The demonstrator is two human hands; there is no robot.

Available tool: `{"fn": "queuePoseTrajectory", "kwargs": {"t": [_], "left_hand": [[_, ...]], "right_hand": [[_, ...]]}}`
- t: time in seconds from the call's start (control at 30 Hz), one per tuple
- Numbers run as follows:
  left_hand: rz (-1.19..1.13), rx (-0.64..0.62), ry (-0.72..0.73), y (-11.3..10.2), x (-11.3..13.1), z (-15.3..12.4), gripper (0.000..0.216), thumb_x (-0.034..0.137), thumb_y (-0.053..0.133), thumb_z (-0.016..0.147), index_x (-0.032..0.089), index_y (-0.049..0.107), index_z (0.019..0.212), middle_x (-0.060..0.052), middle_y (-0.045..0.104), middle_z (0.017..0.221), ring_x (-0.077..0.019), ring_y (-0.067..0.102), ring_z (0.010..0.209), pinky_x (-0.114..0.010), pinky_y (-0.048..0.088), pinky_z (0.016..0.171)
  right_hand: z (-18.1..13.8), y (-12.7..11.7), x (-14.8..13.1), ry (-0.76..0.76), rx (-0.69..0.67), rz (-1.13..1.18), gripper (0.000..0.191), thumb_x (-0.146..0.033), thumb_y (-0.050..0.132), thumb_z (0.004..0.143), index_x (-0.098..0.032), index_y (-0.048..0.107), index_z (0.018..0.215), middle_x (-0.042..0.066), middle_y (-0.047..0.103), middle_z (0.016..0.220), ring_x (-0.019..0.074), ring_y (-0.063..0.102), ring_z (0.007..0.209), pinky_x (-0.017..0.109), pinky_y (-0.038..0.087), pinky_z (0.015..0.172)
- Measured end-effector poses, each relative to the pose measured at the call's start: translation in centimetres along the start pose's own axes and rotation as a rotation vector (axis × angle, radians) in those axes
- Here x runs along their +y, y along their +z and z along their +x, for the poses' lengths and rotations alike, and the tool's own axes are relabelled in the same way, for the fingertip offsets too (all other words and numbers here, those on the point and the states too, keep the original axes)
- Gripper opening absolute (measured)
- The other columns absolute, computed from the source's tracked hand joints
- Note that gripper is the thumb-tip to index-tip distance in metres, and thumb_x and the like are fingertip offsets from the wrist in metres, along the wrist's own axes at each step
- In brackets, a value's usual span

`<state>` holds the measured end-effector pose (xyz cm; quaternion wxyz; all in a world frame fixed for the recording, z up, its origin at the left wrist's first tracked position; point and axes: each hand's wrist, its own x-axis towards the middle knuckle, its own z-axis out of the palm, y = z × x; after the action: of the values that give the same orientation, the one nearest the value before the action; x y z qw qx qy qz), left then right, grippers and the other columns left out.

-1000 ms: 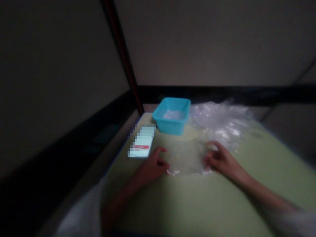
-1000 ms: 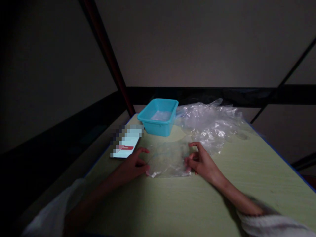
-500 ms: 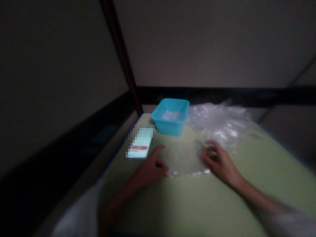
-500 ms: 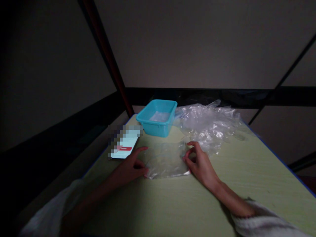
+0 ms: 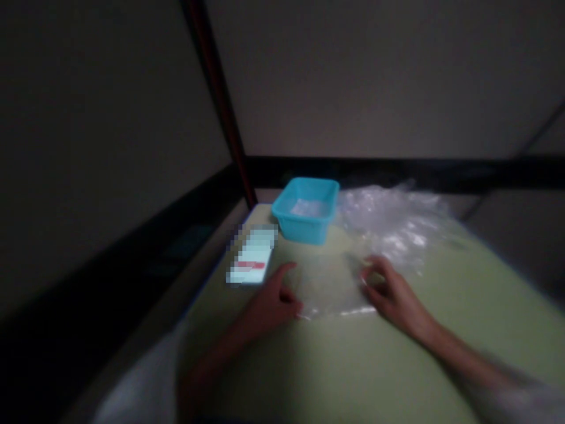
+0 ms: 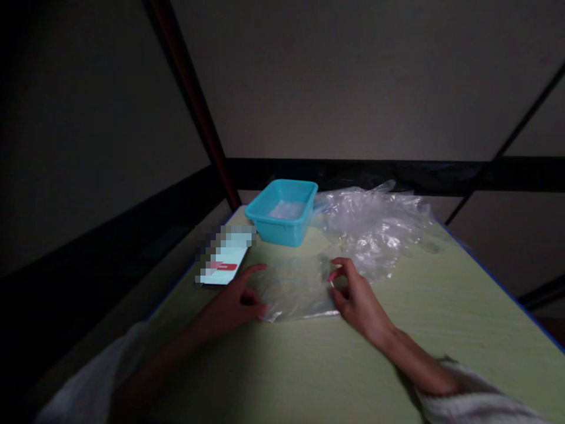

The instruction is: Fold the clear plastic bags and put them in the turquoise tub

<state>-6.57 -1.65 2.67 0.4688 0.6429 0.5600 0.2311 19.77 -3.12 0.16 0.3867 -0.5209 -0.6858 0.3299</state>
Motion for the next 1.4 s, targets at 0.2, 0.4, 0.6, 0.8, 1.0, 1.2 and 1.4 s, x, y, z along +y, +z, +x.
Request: {"fn": "queuePoseTrajectory", "kwargs": {"t": [0.2, 0.4, 0.6, 0.8, 1.0, 1.2, 1.4], "left_hand": [[0.020, -0.012, 0.015, -0.1, -0.1, -0.1, 0.083, 0.015, 0.061, 0.065, 0.012, 0.026, 0.140, 0.007, 0.056, 0.062, -0.0143, 0.058, 0.059, -0.026, 0.044, 0.059], [0.287, 0.172, 0.196, 0.5, 0.3, -0.2, 0.059, 0.025, 0.061, 0.072, 0.015, 0.043, 0.128, 0.001, 0.056, 0.077, -0.0151, 0.055, 0.069, -0.029, 0.047, 0.064], [0.696, 0.017, 0.676, 2.5, 0.6, 0.0, 0.050, 0.024, 0.049, 0.086, 0.014, 0.041, 0.134, -0.014, 0.040, 0.143, -0.0254, 0.035, 0.134, -0.043, 0.032, 0.110], [0.869, -0.137, 0.720, 3.2, 0.0, 0.6, 0.062, 0.032, 0.048, 0.089, 0.005, 0.029, 0.142, -0.019, 0.023, 0.151, -0.0270, 0.016, 0.142, -0.045, 0.023, 0.115], [0.929, -0.114, 0.690, 3.3, -0.1, 0.3, 0.062, 0.037, 0.046, 0.090, 0.011, 0.028, 0.143, -0.015, 0.018, 0.154, -0.0270, 0.010, 0.143, -0.046, 0.019, 0.116], [0.933, -0.098, 0.629, 3.5, -0.3, 0.2, 0.063, 0.040, 0.047, 0.089, 0.016, 0.028, 0.145, -0.011, 0.014, 0.155, -0.0322, 0.007, 0.143, -0.052, 0.016, 0.115], [0.859, -0.073, 0.644, 3.3, -0.5, 0.2, 0.066, 0.042, 0.049, 0.087, 0.014, 0.029, 0.143, -0.014, 0.017, 0.154, -0.0328, 0.010, 0.143, -0.053, 0.018, 0.114]], "right_hand": [[-0.1, -0.3, -0.5, -0.087, 0.019, -0.257, 0.035, -0.021, 0.047, 0.084, -0.019, 0.035, 0.117, 0.007, 0.060, 0.097, 0.0122, 0.054, 0.053, 0.027, 0.044, 0.049], [-0.4, -0.5, -1.2, -0.335, 0.051, -0.546, 0.030, -0.019, 0.038, 0.089, -0.015, 0.044, 0.119, 0.016, 0.059, 0.113, 0.0241, 0.061, 0.098, 0.040, 0.052, 0.081], [-0.6, 0.8, -0.9, -0.465, -0.132, -0.813, 0.056, -0.030, 0.040, 0.093, -0.009, 0.028, 0.144, 0.018, 0.035, 0.147, 0.0277, 0.033, 0.135, 0.051, 0.031, 0.108], [-0.9, 1.1, 0.6, -0.464, -0.179, -0.900, 0.064, -0.041, 0.033, 0.096, -0.008, 0.015, 0.149, 0.017, 0.026, 0.151, 0.0251, 0.022, 0.140, 0.050, 0.023, 0.112], [-1.2, 1.1, 1.0, -0.439, -0.160, -0.943, 0.071, -0.049, 0.032, 0.096, -0.014, 0.001, 0.149, 0.015, 0.024, 0.152, 0.0238, 0.021, 0.140, 0.049, 0.024, 0.112], [-1.4, 1.1, 1.4, -0.436, -0.155, -0.944, 0.073, -0.050, 0.032, 0.096, -0.018, -0.007, 0.148, 0.013, 0.022, 0.152, 0.0229, 0.021, 0.140, 0.049, 0.025, 0.112], [-1.2, 0.4, 0.9, -0.454, -0.203, -0.882, 0.072, -0.050, 0.036, 0.094, -0.014, 0.007, 0.150, 0.016, 0.025, 0.152, 0.0258, 0.021, 0.140, 0.051, 0.025, 0.111]]}}
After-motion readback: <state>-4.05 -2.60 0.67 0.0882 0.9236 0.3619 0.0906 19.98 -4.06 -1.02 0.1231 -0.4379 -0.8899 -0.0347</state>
